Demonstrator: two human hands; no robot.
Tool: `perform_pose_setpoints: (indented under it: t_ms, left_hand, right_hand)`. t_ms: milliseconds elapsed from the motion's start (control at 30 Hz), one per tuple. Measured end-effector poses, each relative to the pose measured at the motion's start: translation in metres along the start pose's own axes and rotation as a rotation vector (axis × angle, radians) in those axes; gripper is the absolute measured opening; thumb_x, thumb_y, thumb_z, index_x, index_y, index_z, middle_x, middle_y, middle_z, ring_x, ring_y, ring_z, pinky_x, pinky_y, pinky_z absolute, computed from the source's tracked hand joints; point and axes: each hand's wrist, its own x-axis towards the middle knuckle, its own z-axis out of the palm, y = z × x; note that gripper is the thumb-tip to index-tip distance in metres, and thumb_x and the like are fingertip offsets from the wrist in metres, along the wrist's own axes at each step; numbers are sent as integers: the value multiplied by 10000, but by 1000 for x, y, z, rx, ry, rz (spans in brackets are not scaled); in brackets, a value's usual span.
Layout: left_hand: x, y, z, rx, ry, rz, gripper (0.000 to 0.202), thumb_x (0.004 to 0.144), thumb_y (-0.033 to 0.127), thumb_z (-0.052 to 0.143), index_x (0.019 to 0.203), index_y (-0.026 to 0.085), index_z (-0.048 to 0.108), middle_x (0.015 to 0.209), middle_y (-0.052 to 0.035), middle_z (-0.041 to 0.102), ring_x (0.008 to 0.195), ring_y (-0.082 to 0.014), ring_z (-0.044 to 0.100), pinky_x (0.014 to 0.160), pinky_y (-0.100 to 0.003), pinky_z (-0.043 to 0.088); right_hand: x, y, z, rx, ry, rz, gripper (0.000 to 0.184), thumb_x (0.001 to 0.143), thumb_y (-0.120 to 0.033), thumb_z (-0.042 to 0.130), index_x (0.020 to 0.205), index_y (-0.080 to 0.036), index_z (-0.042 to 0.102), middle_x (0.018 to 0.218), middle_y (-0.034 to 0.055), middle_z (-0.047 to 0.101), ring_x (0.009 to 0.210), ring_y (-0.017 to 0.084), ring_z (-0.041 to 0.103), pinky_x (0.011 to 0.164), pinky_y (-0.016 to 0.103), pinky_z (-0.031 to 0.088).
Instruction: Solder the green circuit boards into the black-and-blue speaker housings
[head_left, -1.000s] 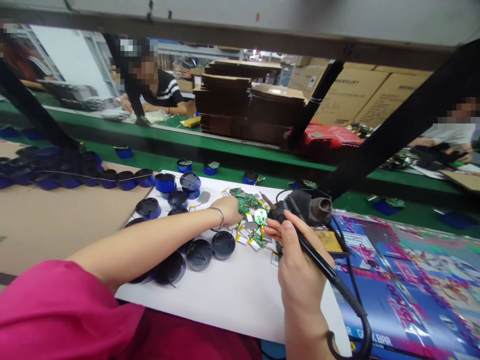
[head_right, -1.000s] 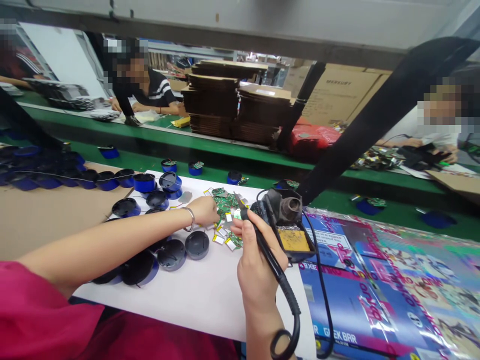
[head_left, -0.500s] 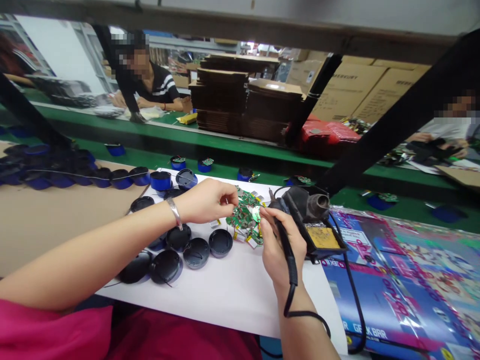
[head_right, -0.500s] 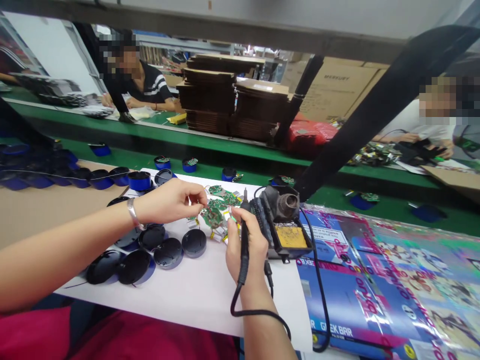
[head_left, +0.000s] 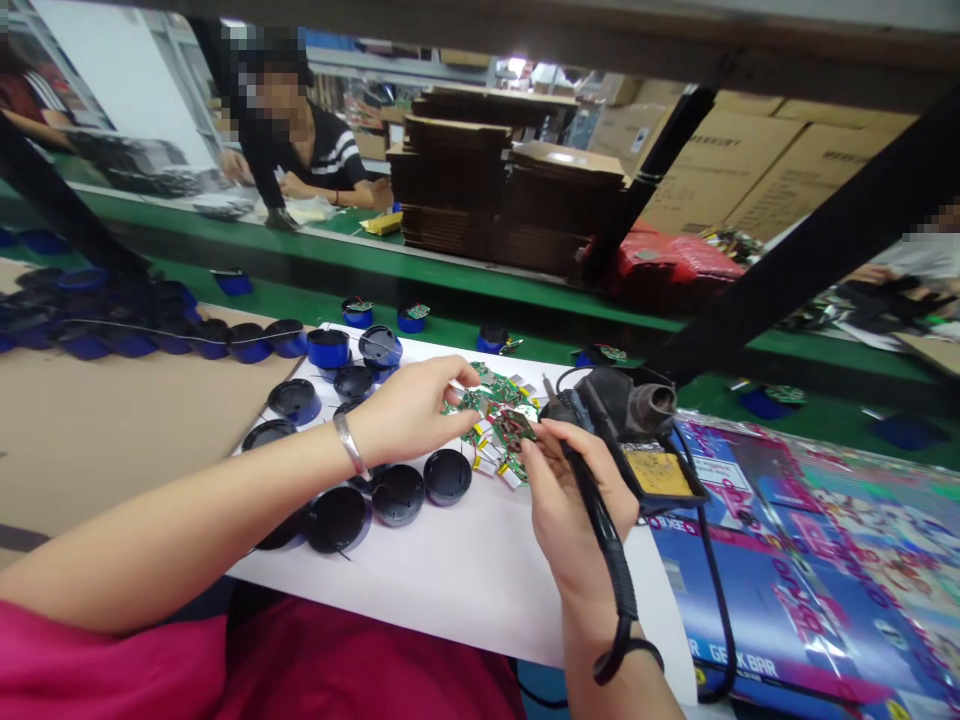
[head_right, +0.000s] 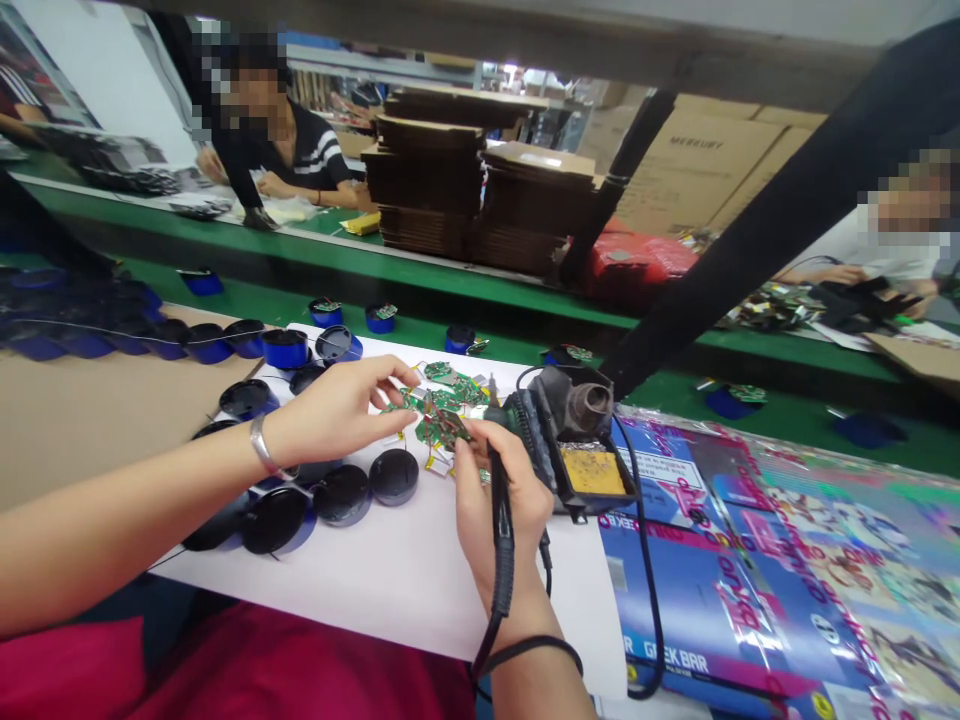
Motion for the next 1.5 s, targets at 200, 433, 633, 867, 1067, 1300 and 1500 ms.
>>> perform_pose_setpoints:
  t_ms: [200, 433, 633, 867, 1067, 1300, 1500]
  left_hand:
    - [-33, 3, 30, 456, -154, -93, 720, 686, 709, 717, 1116, 152, 569, 1062, -180, 702, 1005, -372, 657, 853, -438, 496]
    - [-43, 5, 41, 389, -278, -35, 469, 751, 370, 725, 1132, 161, 549, 1067, -160, 679, 1058, -350, 601, 942, -467, 442]
    - [-64, 0, 37, 157, -318, 29, 339, 732, 191, 699, 1052, 239, 596, 1134, -84, 661, 1135, -285, 554, 1006, -456, 393]
    - [-85, -11, 53, 58, -76, 42, 135, 878, 260, 673, 782, 257, 768, 1131, -49, 678, 1106, -268, 566, 954, -451, 409]
    - [-95, -14, 42, -125, -1, 30, 137, 894, 170, 660, 907, 215, 788, 937, -16, 751, 918, -181, 650, 891, -339, 485]
    - [-98, -13, 45, -181, 73, 25, 160, 888, 129, 641, 930, 196, 779, 890, -6, 770, 853, -167, 677, 791, -285, 519]
    - [-91, -11, 53, -323, 135, -55, 166, 836, 103, 667, 961, 168, 755, 811, 2, 771, 752, -138, 705, 733, -244, 528]
  right_hand:
    - [2, -2, -7, -178, 78, -176, 234, 857, -228, 702, 1088, -257, 685, 1014, 17, 730, 844, 162, 721, 791, 275, 599]
    - [-3, -3, -8, -241, 54, -264, 258, 850, -191, 715, 1095, -264, 685, 998, 8, 739, 791, 154, 720, 801, 279, 591]
    - [-15, -5, -13, -294, 5, -315, 289, 844, -167, 718, 1113, -266, 683, 968, 8, 748, 746, 154, 718, 759, 272, 600]
    - [-27, -4, -7, -334, -25, -360, 253, 856, -128, 706, 1089, -221, 668, 920, 11, 751, 690, 137, 716, 740, 247, 611]
    - [-41, -8, -4, -282, -128, -387, 306, 856, -74, 691, 1130, -204, 646, 923, 10, 751, 676, 119, 710, 683, 209, 604]
    - [-54, -6, 7, -301, -168, -558, 352, 854, -19, 672, 1173, -161, 623, 883, 45, 745, 662, 143, 683, 643, 266, 570]
    - [-58, 0, 7, -276, -230, -530, 399, 869, 11, 620, 1231, -153, 593, 895, 64, 724, 705, 162, 661, 648, 295, 556]
